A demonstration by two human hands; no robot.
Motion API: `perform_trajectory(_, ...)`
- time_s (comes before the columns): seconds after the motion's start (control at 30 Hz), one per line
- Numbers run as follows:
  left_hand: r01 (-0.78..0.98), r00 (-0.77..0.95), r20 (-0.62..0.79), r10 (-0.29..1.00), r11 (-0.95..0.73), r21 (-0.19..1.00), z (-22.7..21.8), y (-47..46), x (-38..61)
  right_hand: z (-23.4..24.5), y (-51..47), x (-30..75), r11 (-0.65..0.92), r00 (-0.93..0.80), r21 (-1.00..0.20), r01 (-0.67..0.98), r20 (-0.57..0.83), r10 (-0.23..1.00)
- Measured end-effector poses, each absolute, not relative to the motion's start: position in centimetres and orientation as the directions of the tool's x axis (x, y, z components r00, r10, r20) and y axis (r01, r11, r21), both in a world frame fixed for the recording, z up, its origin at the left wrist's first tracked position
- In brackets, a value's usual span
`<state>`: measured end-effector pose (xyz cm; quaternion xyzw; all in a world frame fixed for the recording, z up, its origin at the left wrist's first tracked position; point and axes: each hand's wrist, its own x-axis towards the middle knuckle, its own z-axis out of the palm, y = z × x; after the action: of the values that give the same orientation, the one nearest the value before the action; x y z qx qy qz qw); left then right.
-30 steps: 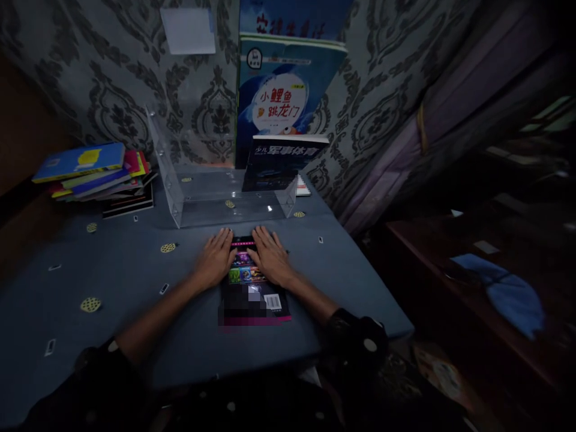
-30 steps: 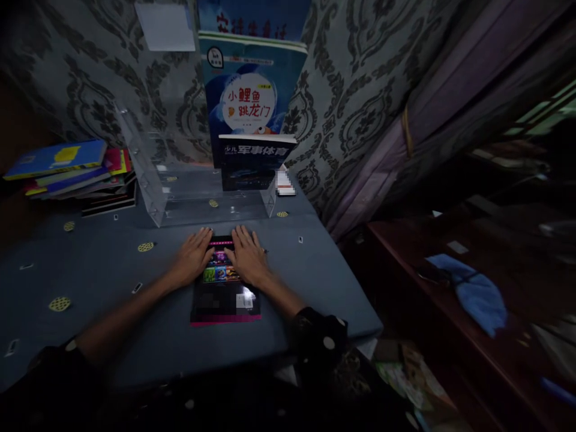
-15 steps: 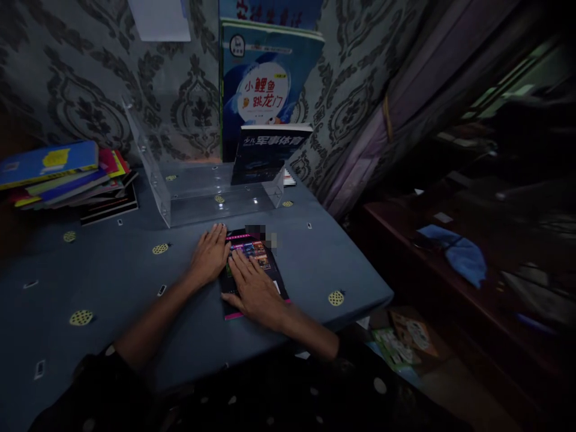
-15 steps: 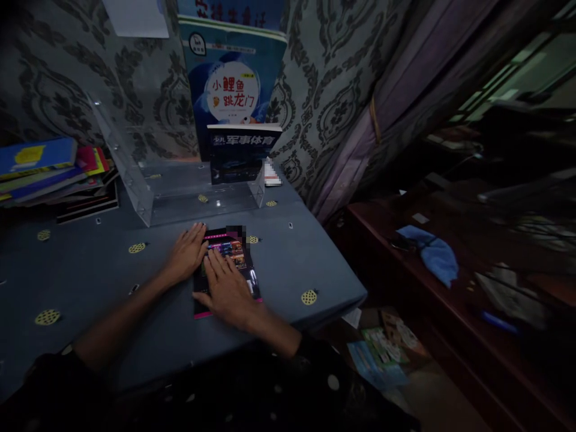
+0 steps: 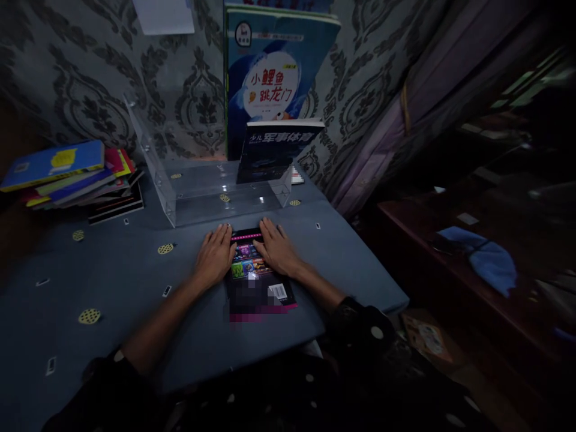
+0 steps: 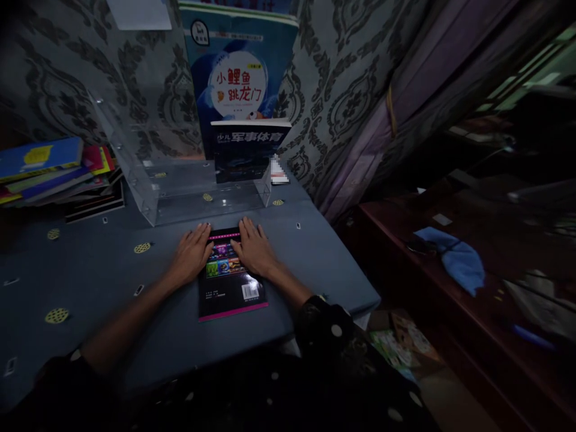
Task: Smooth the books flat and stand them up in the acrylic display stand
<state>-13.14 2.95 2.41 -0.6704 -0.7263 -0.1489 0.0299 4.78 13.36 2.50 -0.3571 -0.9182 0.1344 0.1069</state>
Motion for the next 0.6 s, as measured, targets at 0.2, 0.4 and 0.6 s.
perform_trajectory(0.2, 0.982, -0.079, 0.286, 0.955, 0.026, 0.186, 2.4, 2.8, -13.3, 3.2, 13.6, 4.5, 0.694, -0.714, -0.340, 0.634, 0.088, 0.695)
perform_trajectory(0.4, 0.989, -0.074, 0.282, 0.957, 0.036, 0.141, 3.3, 2.4, -12.9, 3.5, 9.9, 7.3, 0.718, -0.761, -0.374, 0.587, 0.050, 0.647)
perform_trajectory(0.6, 0.995, -0.093, 0.240, 0.966, 0.084, 0.047, 4.4, 2.1, -12.2, 3.0, 3.0, 11.6, 0.887, -0.894, -0.321, 0.333, 0.191, 0.405)
